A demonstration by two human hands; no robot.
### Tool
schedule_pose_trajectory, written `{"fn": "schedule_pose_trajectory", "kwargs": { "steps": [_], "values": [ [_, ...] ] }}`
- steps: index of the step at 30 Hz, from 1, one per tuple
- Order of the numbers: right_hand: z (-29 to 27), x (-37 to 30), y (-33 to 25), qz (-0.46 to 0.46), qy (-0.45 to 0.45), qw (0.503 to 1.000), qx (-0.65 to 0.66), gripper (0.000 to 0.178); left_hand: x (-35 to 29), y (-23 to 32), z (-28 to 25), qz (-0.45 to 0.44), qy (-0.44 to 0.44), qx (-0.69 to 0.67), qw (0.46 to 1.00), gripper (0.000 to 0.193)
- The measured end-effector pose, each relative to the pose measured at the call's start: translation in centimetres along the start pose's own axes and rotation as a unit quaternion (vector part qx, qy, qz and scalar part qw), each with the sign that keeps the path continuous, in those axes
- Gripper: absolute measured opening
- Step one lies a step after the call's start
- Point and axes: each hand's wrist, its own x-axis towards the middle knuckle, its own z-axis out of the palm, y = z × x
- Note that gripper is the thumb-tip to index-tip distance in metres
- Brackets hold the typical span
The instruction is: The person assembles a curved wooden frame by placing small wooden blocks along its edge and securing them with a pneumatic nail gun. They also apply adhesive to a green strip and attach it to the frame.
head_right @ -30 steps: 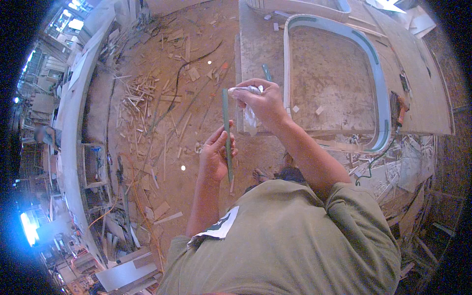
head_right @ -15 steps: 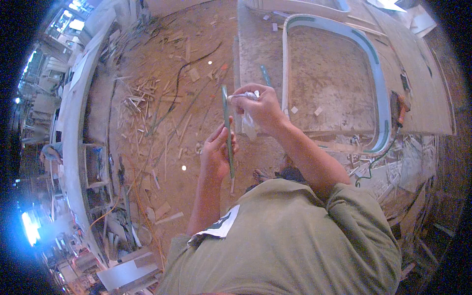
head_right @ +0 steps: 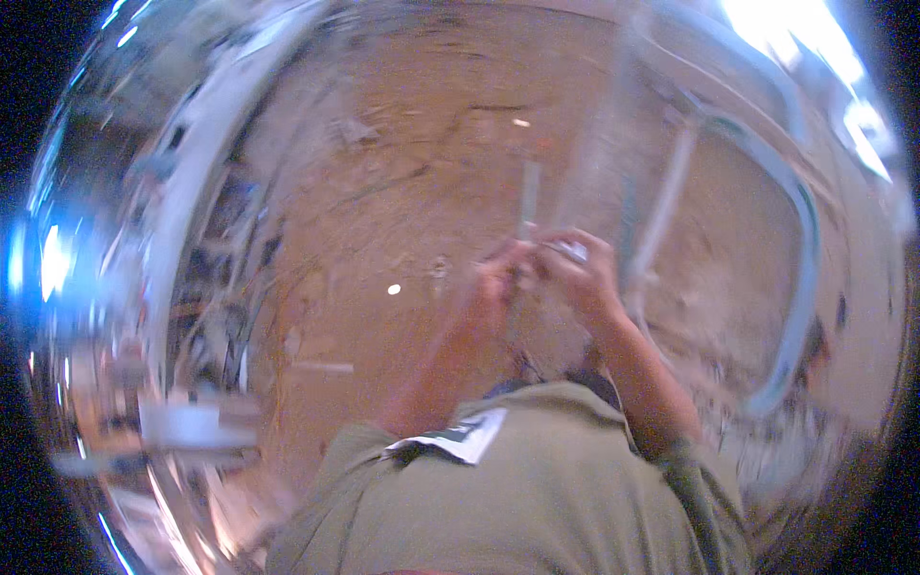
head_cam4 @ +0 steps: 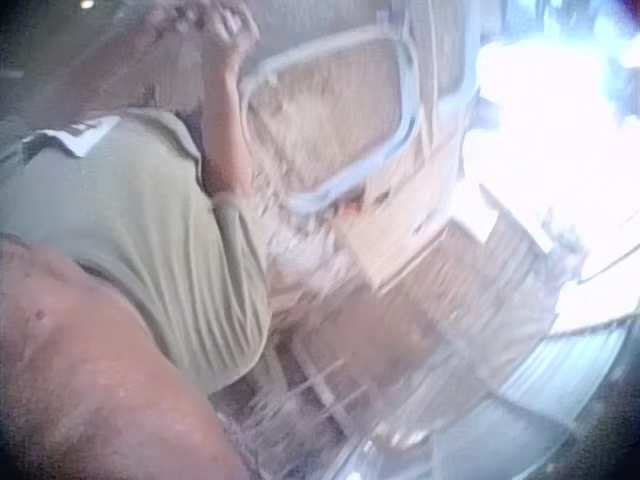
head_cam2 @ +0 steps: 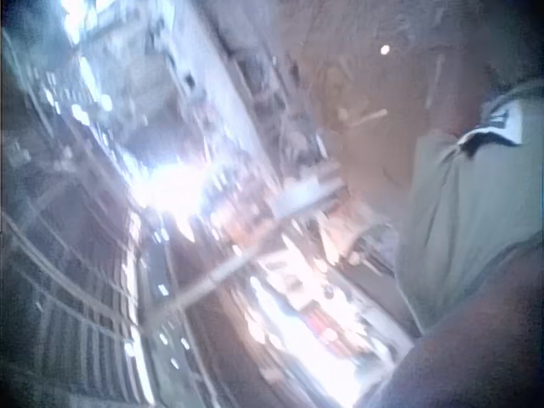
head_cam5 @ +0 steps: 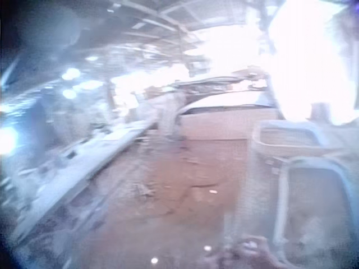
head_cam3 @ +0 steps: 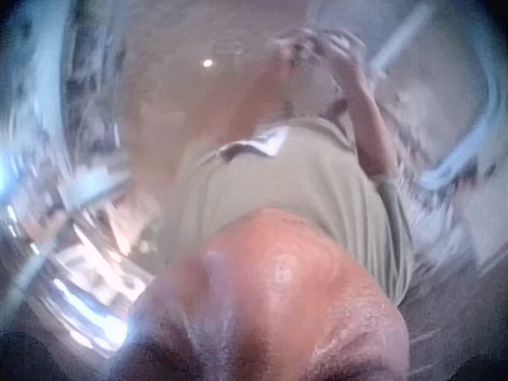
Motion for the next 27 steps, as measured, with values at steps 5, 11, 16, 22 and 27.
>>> {"fn": "schedule_pose_trajectory", "kwargs": {
  "steps": [5, 11, 16, 22, 27],
  "values": [
    [2.8, -0.3, 2.2, -0.023, -0.066, 0.997, 0.019, 0.017, -0.2, -0.8, -1.4, -0.088, 0.147, -0.206, 0.963, 0.036],
    [7.4, -3.5, -0.4, 0.04, -0.16, 0.984, 0.068, 0.02, -3.8, 1.3, -4.7, -0.016, 0.156, -0.206, 0.966, 0.038],
    [8.1, -2.3, -1.1, 0.039, -0.244, 0.967, 0.066, 0.02, -5.8, 1.4, -7.3, 0.027, 0.209, -0.221, 0.952, 0.036],
    [9.3, -0.9, -0.1, 0.033, -0.26, 0.96, 0.094, 0.017, -8.0, 0.5, -10.2, 0.053, 0.236, -0.225, 0.944, 0.041],
    [9.4, -0.8, 1.5, 0.036, -0.274, 0.957, 0.087, 0.017, -9.2, 0.4, -10.7, 0.021, 0.246, -0.236, 0.94, 0.039]
  ]
}}
